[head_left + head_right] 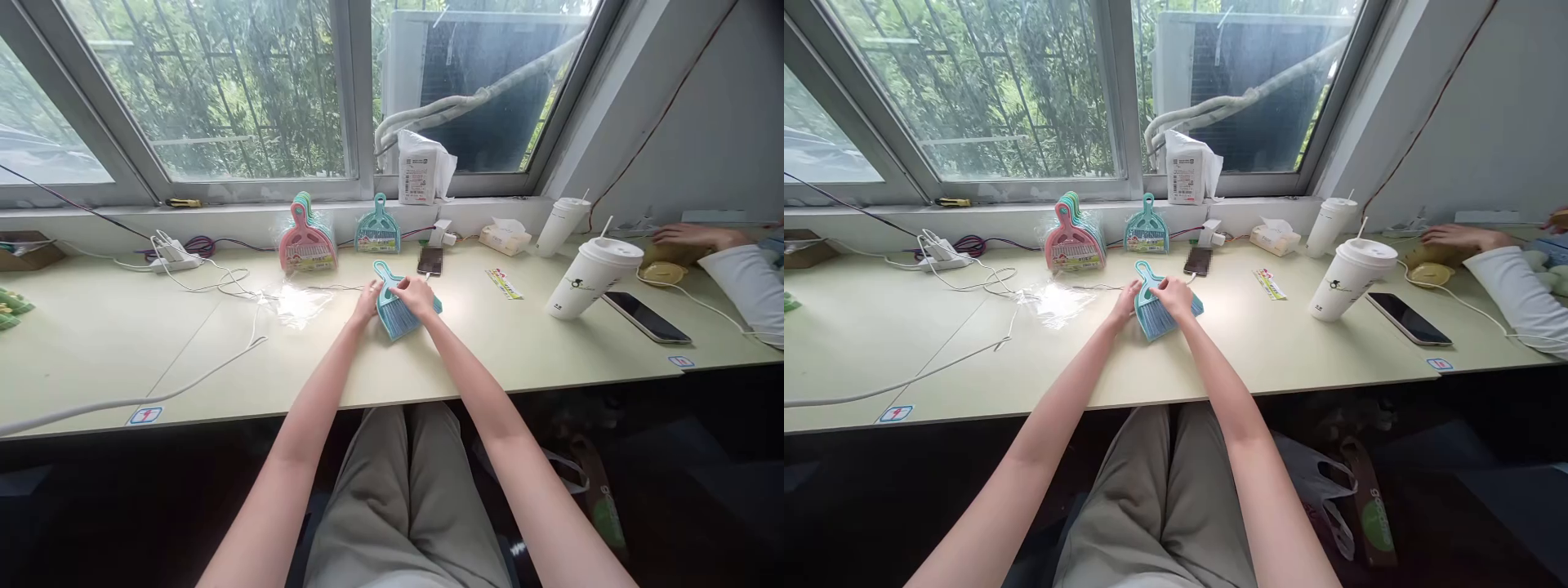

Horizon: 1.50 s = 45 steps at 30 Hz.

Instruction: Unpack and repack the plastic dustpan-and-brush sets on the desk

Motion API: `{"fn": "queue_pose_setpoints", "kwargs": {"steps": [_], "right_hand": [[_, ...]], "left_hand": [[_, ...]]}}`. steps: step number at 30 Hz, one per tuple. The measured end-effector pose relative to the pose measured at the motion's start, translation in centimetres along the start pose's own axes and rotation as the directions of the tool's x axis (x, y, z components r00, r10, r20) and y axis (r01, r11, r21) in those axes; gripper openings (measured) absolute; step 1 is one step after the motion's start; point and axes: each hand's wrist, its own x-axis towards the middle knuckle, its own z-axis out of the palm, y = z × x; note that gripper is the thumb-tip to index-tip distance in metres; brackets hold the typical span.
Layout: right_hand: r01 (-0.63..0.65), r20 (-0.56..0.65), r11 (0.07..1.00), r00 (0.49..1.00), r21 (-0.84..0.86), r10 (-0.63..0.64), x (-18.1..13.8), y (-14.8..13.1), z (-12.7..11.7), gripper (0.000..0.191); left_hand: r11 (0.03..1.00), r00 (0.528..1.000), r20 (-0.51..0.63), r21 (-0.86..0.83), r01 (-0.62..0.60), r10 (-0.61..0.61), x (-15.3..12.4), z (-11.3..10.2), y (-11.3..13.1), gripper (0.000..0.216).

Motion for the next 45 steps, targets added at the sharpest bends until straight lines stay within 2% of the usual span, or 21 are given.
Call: {"fn": "queue_pose_setpoints", "kwargs": {"steps": [2,3,6,8,9,11,13,14,17,19,21,23,26,29,36,39,41,45], "right_hand": [[0.014,-0.008,0.997,1.000,0.074,-0.014,0.2,0.0,0.5,0.030],[0.026,-0.018,0.995,1.000,0.094,-0.025,0.5,0.4,0.4,0.030],[-0.011,-0.179,0.998,0.984,0.064,0.023,1.7,3.5,-1.1,0.038],[-0.129,-0.319,0.992,0.941,-0.016,0.117,2.6,7.2,-2.8,0.042],[-0.209,-0.348,0.976,0.921,-0.056,0.177,2.9,9.4,-3.7,0.046],[-0.342,-0.302,0.933,0.906,-0.113,0.296,3.1,13.6,-5.1,0.055],[-0.385,-0.164,0.915,0.917,-0.123,0.364,3.0,17.0,-5.9,0.055],[-0.367,-0.095,0.923,0.929,-0.115,0.358,2.8,18.2,-6.1,0.051],[-0.188,0.020,0.981,0.982,-0.050,0.189,2.1,20.2,-6.3,0.035],[-0.093,0.020,0.996,0.995,-0.009,0.093,1.4,20.5,-6.3,0.032],[-0.069,-0.020,0.998,0.997,-0.002,0.069,0.7,20.3,-6.3,0.035],[-0.096,-0.030,0.995,0.995,-0.039,0.095,0.0,19.9,-6.1,0.040],[-0.151,0.059,0.980,0.985,-0.127,0.159,-0.6,18.9,-5.5,0.050],[-0.169,0.088,0.975,0.979,-0.144,0.182,-0.5,17.8,-5.0,0.048],[-0.175,0.062,0.984,0.982,-0.036,0.177,-0.4,14.5,-3.9,0.043],[-0.148,0.031,0.988,0.988,-0.036,0.150,-0.7,13.9,-3.5,0.048],[-0.156,0.019,0.988,0.988,-0.012,0.156,-0.7,13.8,-3.4,0.045],[-0.155,-0.025,0.972,0.986,0.174,0.162,0.2,12.0,-4.0,0.042]], "left_hand": [[0.994,0.989,0.132,-0.085,0.074,-0.062,0.1,-0.2,-0.2,0.032],[0.989,0.987,0.143,-0.120,0.085,-0.068,0.1,-0.3,-0.3,0.029],[0.954,0.991,0.055,-0.272,0.130,-0.119,0.1,-0.9,-0.6,0.033],[0.922,0.985,0.019,-0.349,0.169,-0.173,0.2,-1.2,-0.6,0.041],[0.910,0.982,0.014,-0.372,0.182,-0.190,0.2,-1.3,-0.5,0.043],[0.895,0.980,0.006,-0.407,0.182,-0.197,0.3,-1.3,-0.4,0.046],[0.877,0.982,-0.013,-0.451,0.165,-0.191,0.4,-1.3,-0.2,0.044],[0.862,0.979,-0.019,-0.479,0.168,-0.201,0.5,-1.3,-0.2,0.042],[0.798,0.974,-0.023,-0.578,0.172,-0.226,0.5,-1.5,0.0,0.036],[0.762,0.977,-0.039,-0.633,0.136,-0.208,0.5,-1.7,0.2,0.036],[0.742,0.983,-0.064,-0.664,0.088,-0.174,0.5,-1.9,0.3,0.038],[0.734,0.982,-0.086,-0.676,0.068,-0.170,0.5,-2.0,0.4,0.038],[0.727,0.974,-0.101,-0.682,0.081,-0.204,0.7,-2.1,0.2,0.036],[0.724,0.967,-0.113,-0.684,0.090,-0.227,1.1,-2.4,-0.2,0.035],[0.749,0.960,-0.127,-0.654,0.108,-0.250,1.4,-3.0,-0.6,0.037],[0.746,0.960,-0.122,-0.657,0.111,-0.251,1.4,-2.9,-0.6,0.039],[0.739,0.960,-0.118,-0.663,0.115,-0.256,1.4,-2.8,-0.6,0.041],[0.734,0.960,-0.105,-0.668,0.126,-0.261,1.7,-2.7,-0.9,0.044]]}}
